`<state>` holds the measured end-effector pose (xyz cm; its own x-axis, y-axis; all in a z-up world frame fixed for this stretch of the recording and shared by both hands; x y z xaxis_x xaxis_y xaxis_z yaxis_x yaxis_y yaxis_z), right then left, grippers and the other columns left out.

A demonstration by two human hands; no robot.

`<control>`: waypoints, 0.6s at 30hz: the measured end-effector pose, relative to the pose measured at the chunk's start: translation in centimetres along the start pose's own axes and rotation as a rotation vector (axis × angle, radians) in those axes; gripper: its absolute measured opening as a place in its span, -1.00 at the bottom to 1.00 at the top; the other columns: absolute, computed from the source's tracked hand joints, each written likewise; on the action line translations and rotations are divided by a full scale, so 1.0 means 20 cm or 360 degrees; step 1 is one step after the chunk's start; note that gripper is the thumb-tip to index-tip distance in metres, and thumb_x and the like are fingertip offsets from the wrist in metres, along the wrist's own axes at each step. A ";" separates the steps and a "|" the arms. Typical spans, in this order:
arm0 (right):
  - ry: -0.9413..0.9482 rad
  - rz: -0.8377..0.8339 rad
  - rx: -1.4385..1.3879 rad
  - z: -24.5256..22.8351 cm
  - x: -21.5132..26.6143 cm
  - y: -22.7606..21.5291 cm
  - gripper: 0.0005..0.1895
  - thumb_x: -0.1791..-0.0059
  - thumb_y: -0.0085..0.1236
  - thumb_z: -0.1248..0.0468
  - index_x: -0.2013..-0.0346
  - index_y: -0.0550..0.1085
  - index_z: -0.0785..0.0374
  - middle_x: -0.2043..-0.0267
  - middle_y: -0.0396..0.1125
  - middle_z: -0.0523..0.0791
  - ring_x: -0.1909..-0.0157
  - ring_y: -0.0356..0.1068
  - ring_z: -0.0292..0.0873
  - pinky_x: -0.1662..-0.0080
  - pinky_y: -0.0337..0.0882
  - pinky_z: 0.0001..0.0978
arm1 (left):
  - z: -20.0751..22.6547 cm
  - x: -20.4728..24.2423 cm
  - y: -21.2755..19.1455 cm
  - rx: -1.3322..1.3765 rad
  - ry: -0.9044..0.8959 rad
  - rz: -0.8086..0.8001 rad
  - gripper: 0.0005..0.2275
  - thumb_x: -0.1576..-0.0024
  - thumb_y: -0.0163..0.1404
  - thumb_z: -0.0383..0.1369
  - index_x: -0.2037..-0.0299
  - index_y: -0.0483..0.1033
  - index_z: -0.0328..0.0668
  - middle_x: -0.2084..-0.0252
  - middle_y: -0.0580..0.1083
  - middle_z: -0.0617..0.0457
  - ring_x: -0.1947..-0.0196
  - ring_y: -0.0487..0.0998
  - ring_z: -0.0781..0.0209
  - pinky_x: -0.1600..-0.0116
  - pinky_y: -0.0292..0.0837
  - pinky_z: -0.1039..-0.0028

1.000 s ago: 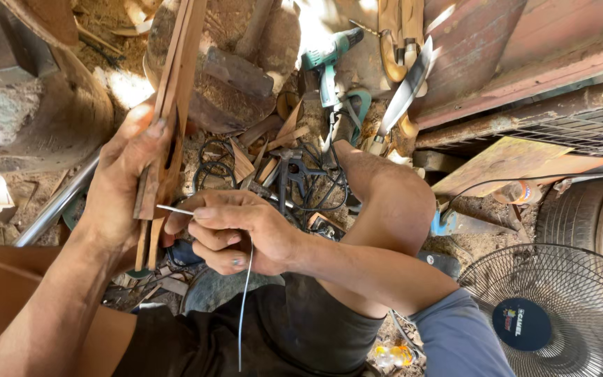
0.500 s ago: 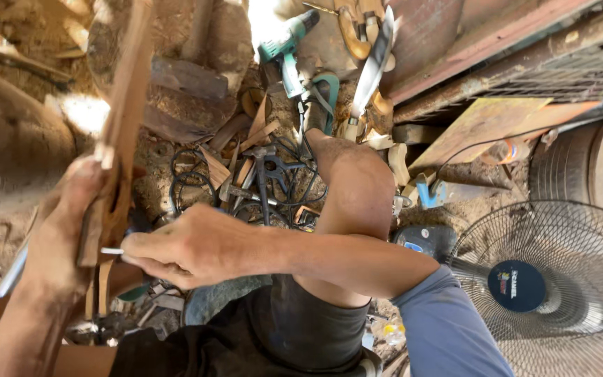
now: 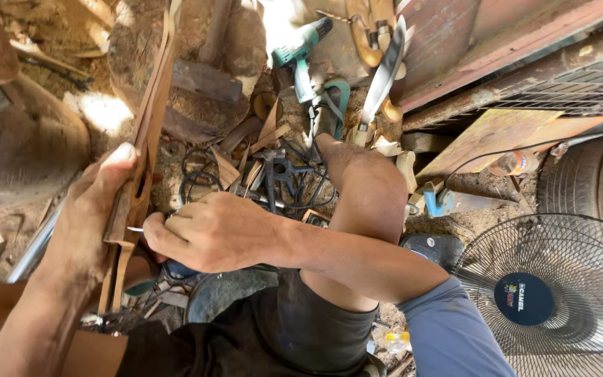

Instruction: The person drills holes into a curved wooden piece using a corded drill. They then insert a metal wire through the holes and bend it with pliers to secure it in place.

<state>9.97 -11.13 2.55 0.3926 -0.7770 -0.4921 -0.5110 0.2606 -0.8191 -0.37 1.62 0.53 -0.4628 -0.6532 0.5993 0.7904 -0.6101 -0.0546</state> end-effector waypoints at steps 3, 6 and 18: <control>0.0647 0.0153 -0.1302 0.04 0.03 0.07 -0.80 -0.21 0.04 0.21 0.01 0.53 0.26 0.35 0.47 -0.19 0.57 0.39 -0.40 0.50 0.35 -0.58 | 0.06 0.04 0.02 0.0452 0.0299 -0.0231 -0.66 -0.38 -0.02 -0.06 0.06 0.43 -0.24 0.56 0.24 0.20 0.69 0.18 0.45 0.65 0.03 0.59; 0.1201 0.0179 -0.2554 0.03 0.08 0.15 -0.80 -0.18 0.08 0.28 0.15 0.58 0.36 0.53 0.40 -0.14 0.68 0.07 -0.42 0.53 0.08 -0.57 | 0.13 0.09 -0.01 0.0250 0.0840 -0.0205 -0.64 -0.34 -0.07 -0.07 -0.10 0.46 -0.21 0.56 0.28 0.22 0.72 0.19 0.52 0.65 0.07 0.66; 0.0622 0.0088 -0.0869 0.07 0.05 -0.17 -0.94 -0.08 0.13 0.45 0.19 0.51 0.42 0.61 0.18 -0.14 0.63 0.24 -0.28 0.49 0.26 -0.38 | 0.06 -0.02 0.13 0.0358 0.0681 -0.0267 -0.39 -0.18 0.03 0.15 -0.09 0.57 -0.32 0.40 0.38 0.10 0.46 0.35 0.31 0.41 0.26 0.47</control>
<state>13.11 -11.95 4.46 0.1018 -0.9478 -0.3022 -0.8759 0.0586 -0.4788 2.30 0.87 1.05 -0.6761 -0.7085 0.2020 0.7364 -0.6413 0.2156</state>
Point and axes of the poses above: each hand's wrist, its own x-axis away from the middle knuckle, its own y-axis out of the palm, z = x × y, the point moved 5 cm from there along -x, towards the middle knuckle
